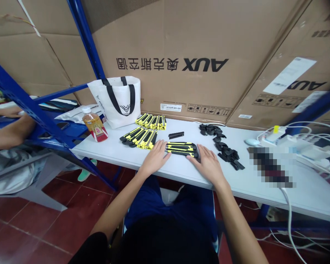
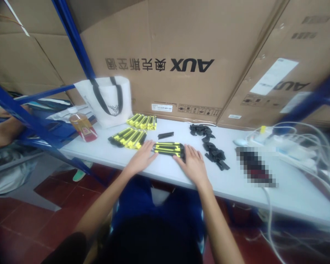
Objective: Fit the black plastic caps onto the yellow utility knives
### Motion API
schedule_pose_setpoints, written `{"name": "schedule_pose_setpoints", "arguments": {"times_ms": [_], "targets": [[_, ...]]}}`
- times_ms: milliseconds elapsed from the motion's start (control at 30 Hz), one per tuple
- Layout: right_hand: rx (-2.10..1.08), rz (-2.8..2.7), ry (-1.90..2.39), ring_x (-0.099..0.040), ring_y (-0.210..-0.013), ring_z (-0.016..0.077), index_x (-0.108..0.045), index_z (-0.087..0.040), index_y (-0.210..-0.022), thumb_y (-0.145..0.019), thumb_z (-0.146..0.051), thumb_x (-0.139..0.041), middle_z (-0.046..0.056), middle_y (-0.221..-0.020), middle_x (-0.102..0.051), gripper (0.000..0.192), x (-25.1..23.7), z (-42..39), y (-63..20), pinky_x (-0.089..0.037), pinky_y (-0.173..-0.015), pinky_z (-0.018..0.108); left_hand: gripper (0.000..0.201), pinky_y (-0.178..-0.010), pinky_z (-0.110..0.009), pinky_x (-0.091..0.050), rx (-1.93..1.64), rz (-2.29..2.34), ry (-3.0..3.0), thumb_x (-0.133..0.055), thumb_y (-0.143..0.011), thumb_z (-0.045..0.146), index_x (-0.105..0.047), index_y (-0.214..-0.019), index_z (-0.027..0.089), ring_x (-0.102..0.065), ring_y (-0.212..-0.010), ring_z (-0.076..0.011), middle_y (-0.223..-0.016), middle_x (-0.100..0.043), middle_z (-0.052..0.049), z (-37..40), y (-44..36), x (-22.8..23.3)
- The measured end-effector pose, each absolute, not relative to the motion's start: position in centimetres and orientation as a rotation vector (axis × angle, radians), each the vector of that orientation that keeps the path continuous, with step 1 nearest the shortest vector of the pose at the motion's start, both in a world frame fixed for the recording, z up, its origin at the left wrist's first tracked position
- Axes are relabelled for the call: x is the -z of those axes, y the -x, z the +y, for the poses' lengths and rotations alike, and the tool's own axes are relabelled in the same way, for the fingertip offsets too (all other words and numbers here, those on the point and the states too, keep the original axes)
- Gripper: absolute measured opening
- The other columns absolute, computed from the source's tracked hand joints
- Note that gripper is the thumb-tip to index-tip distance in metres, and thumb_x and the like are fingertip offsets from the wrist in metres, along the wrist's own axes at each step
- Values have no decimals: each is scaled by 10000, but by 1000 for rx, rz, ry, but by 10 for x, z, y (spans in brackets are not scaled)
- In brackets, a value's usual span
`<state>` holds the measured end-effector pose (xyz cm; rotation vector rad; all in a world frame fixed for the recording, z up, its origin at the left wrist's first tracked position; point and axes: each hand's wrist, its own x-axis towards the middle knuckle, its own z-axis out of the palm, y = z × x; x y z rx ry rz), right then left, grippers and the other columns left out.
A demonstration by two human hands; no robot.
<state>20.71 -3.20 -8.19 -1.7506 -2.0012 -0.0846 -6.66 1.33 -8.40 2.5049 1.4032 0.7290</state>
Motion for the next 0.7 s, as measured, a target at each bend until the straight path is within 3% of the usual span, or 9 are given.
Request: {"name": "schedule_pose_setpoints", "arguments": {"times_ms": [167, 700], "targets": [[97, -2038, 1784, -492, -1510, 393, -517, -108, -1565, -1040, -708, -399, 244, -1599, -557, 806, 84, -30, -208, -352, -1251, 605, 609, -1338, -498, -301, -684, 1412, -2518, -395, -1119, 483, -433, -1599, 110, -378, -1608, -322, -1681, -459, -204, 13, 66, 86], [103, -2034, 1741, -527, -1474, 394, -541, -111, -1537, -1049, -697, -382, 238, -1560, -598, 778, 82, -30, -207, -369, -1229, 606, 618, -1332, -494, -308, -656, 1410, -2554, -389, -1127, 471, -443, -1598, 74, -389, -1597, -333, -1671, -467, -217, 12, 66, 82]]}}
